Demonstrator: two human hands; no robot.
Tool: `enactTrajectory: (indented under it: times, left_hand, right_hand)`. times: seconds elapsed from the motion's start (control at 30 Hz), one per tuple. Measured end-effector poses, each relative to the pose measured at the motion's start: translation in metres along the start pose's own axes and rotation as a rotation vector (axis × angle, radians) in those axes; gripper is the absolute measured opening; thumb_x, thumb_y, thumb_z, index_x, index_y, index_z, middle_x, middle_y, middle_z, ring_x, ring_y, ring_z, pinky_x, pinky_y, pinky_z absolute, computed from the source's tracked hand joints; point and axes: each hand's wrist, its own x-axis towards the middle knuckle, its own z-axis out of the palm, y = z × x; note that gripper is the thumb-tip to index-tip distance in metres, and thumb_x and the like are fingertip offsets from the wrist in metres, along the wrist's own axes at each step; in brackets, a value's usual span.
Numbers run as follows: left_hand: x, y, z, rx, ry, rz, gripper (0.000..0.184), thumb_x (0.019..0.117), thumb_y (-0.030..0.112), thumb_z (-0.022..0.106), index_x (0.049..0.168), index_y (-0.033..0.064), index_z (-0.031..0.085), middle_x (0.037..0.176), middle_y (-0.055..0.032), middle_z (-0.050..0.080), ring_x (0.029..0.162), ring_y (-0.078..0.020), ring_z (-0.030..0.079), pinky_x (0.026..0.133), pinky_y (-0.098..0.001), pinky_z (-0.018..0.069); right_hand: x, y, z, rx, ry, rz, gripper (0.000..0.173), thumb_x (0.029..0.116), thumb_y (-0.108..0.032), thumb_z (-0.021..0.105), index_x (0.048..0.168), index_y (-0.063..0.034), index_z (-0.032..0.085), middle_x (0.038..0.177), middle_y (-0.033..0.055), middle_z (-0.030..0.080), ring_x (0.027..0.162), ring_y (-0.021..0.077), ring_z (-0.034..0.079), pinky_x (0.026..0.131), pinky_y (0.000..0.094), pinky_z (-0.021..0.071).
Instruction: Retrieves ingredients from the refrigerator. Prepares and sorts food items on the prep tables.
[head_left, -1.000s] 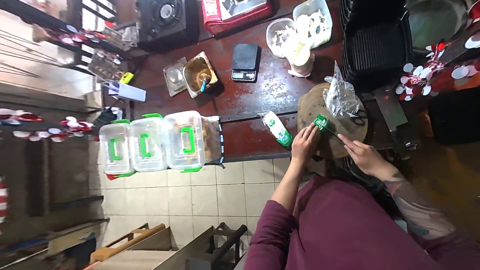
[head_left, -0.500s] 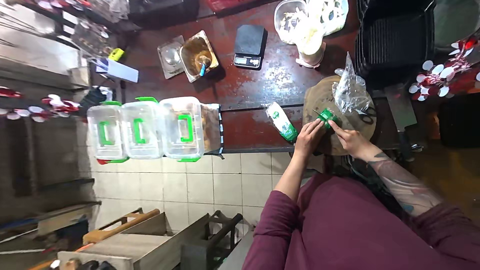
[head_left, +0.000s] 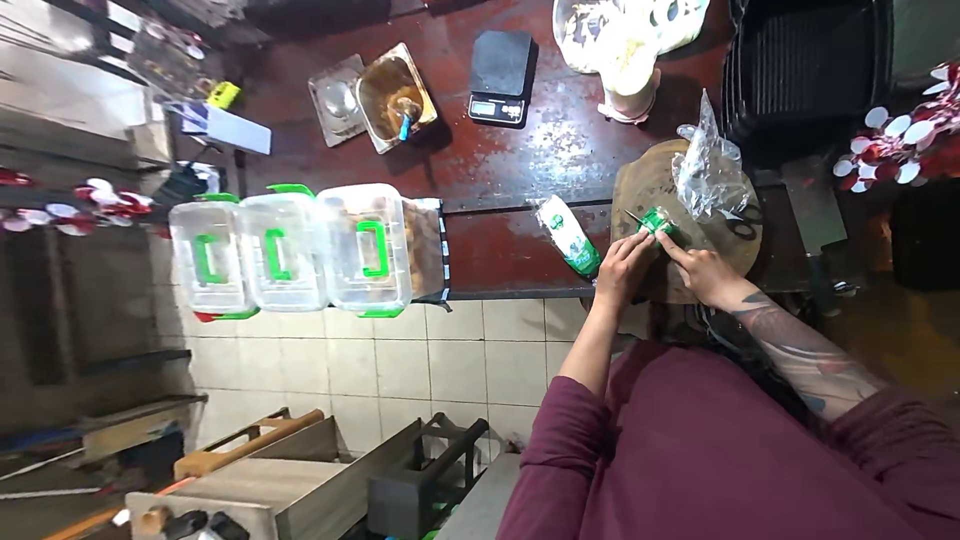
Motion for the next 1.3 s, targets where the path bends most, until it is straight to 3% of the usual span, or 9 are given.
enactTrajectory:
  times: [0.23,0.4,0.5,0.73,0.87,1.07,1.17,1.23,1.3]
  left_hand:
    - [-0.001,0.009,-0.010,0.051,-0.107,-0.048,0.033,0.0995,0.020,0.067,0.131,0.0114,0.070,0.140,-0.0066,0.064,0.130,-0.0227,0.060,0.109,-0.0407,0.0498]
    - [0.004,0.011,-0.013,0.134,-0.181,-0.028,0.043,0.0986,0.026,0.068,0.139,0.0136,0.063,0.148,-0.0079,0.057,0.133,-0.0273,0.056,0.111,-0.0467,0.0473]
    - [0.045,-0.006,-0.005,0.158,-0.175,0.027,0.035,0.1024,0.024,0.061,0.136,0.0136,0.066,0.142,-0.0080,0.063,0.130,-0.0276,0.060,0.108,-0.0458,0.0495]
    - [0.120,-0.033,-0.029,0.202,-0.349,0.117,0.048,0.1018,0.036,0.061,0.145,0.0169,0.058,0.154,-0.0055,0.052,0.143,-0.0258,0.048,0.120,-0.0467,0.0370]
    - [0.085,-0.070,-0.091,0.328,-0.363,0.308,0.034,0.0929,0.004,0.059,0.127,0.0071,0.065,0.140,-0.0118,0.062,0.136,-0.0294,0.054,0.115,-0.0455,0.0426]
    - [0.033,-0.122,-0.147,0.633,-0.800,0.290,0.064,0.0901,0.011,0.073,0.150,0.0151,0.051,0.145,-0.0145,0.058,0.141,-0.0343,0.049,0.126,-0.0597,0.0177]
    - [0.014,-0.127,-0.156,0.622,-0.752,0.140,0.061,0.0827,0.025,0.082,0.138,0.0106,0.061,0.135,-0.0186,0.062,0.135,-0.0373,0.053,0.124,-0.0540,0.0270]
    - [0.000,-0.111,-0.160,0.522,-0.635,0.006,0.065,0.0739,0.026,0.089,0.130,0.0060,0.063,0.135,-0.0192,0.061,0.126,-0.0357,0.060,0.105,-0.0518,0.0505]
    - [-0.013,-0.080,-0.153,0.391,-0.466,-0.079,0.067,0.0718,0.023,0.090,0.129,0.0036,0.061,0.134,-0.0189,0.062,0.118,-0.0350,0.065,0.094,-0.0542,0.0567]
  right_hand:
    - [-0.090,0.057,0.018,0.016,0.049,0.015,0.069,0.1061,-0.012,0.049,0.164,-0.0382,0.023,0.090,0.0212,0.070,0.080,0.0410,0.070,0.074,0.0606,0.0570]
    - [-0.166,0.095,0.037,0.078,0.236,-0.003,0.050,0.1094,-0.023,0.043,0.160,-0.0285,0.040,0.096,0.0176,0.072,0.076,0.0339,0.072,0.069,0.0524,0.0598]
    - [-0.174,0.084,0.043,0.131,0.420,-0.034,0.046,0.1097,-0.026,0.044,0.155,-0.0208,0.049,0.095,0.0176,0.072,0.071,0.0308,0.070,0.063,0.0465,0.0590]
    - [-0.158,0.058,0.057,0.315,0.535,-0.034,0.044,0.1098,-0.028,0.045,0.152,-0.0149,0.053,0.109,0.0189,0.075,0.088,0.0289,0.074,0.082,0.0434,0.0605]
    - [-0.164,0.059,0.065,0.360,0.522,-0.019,0.045,0.1100,-0.029,0.043,0.152,-0.0154,0.052,0.109,0.0190,0.074,0.082,0.0288,0.073,0.077,0.0445,0.0600]
    - [-0.166,0.057,0.064,0.444,0.525,0.016,0.046,0.1103,-0.030,0.043,0.152,-0.0116,0.052,0.112,0.0194,0.074,0.081,0.0250,0.072,0.080,0.0418,0.0593]
    - [-0.162,0.058,0.063,0.499,0.535,-0.003,0.046,0.1102,-0.027,0.044,0.152,-0.0106,0.051,0.103,0.0171,0.074,0.077,0.0184,0.068,0.079,0.0350,0.0587]
    - [-0.162,0.058,0.060,0.518,0.552,-0.025,0.046,0.1102,-0.026,0.045,0.152,-0.0093,0.051,0.100,0.0169,0.073,0.075,0.0171,0.067,0.077,0.0336,0.0587]
    - [-0.163,0.057,0.057,0.529,0.568,-0.030,0.045,0.1101,-0.024,0.044,0.152,-0.0085,0.051,0.097,0.0162,0.073,0.074,0.0162,0.066,0.076,0.0332,0.0587]
